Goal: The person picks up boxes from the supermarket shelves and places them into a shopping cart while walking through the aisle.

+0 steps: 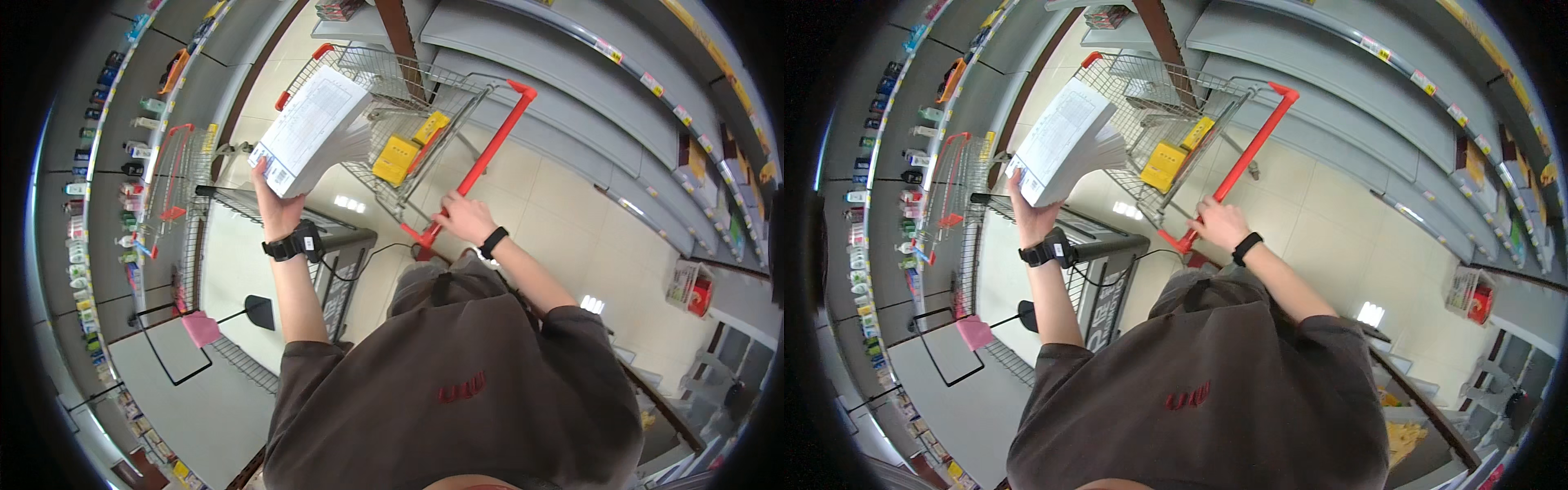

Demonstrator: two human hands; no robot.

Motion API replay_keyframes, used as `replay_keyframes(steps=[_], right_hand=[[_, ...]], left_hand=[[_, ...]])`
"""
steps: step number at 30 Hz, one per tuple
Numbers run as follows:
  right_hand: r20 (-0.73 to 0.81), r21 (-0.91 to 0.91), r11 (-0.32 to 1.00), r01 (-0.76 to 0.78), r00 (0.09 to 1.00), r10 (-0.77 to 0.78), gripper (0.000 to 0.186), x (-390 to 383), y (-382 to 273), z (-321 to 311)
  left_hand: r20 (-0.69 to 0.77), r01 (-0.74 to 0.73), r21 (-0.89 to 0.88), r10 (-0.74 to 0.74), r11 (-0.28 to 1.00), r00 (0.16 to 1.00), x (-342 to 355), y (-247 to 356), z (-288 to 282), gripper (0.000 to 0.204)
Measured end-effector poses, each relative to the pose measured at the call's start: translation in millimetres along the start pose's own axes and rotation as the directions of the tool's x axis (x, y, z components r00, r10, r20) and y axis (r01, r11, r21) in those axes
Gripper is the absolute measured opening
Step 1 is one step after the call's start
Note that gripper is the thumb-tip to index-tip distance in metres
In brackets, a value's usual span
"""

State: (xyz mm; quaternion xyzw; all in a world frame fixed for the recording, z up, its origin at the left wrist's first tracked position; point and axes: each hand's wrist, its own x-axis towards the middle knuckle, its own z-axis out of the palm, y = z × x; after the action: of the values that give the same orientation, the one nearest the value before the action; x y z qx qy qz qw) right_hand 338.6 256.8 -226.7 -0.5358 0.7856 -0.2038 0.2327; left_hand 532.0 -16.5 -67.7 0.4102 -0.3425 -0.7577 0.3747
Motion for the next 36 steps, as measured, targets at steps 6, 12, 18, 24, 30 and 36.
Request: replay_keyframes(steps=[6, 12, 18, 24, 30, 36], right_hand=[[-0.06, 0.063, 0.995, -0.077, 0.995, 0.081, 0.029, -29, 21, 1], [-0.18, 0.114, 0.972, -0.205, 0.958, 0.224, 0.02, -56, 27, -10], [-0.362, 0.264, 0.896, -0.356, 0.825, 0.434, 0.014, -76, -21, -28], [-0.36, 0.347, 0.825, -0.446, 0.749, 0.556, 0.015, -33, -64, -14], [-0.255, 0.123, 0.804, -0.581, 0.765, 0.592, 0.032, 12, -97, 47], [-0.285, 0.012, 0.689, -0.724, 0.658, 0.696, 0.045, 27, -118, 91]], left_hand=[[0.046, 0.043, 0.058, -0.046, 0.997, 0.998, -9, -1, 3, 0.058], [0.075, 0.125, 0.149, -0.137, 0.981, 0.988, 8, -7, -13, 0.057], [0.209, 0.176, 0.197, -0.216, 0.964, 0.954, 66, -14, -41, 0.054], [0.338, 0.273, 0.27, -0.357, 0.923, 0.871, 145, -33, -40, 0.047], [0.369, 0.298, 0.417, -0.459, 0.859, 0.808, 221, -66, -37, 0.057], [0.231, 0.316, 0.619, -0.551, 0.719, 0.802, 278, -112, -39, 0.093]])
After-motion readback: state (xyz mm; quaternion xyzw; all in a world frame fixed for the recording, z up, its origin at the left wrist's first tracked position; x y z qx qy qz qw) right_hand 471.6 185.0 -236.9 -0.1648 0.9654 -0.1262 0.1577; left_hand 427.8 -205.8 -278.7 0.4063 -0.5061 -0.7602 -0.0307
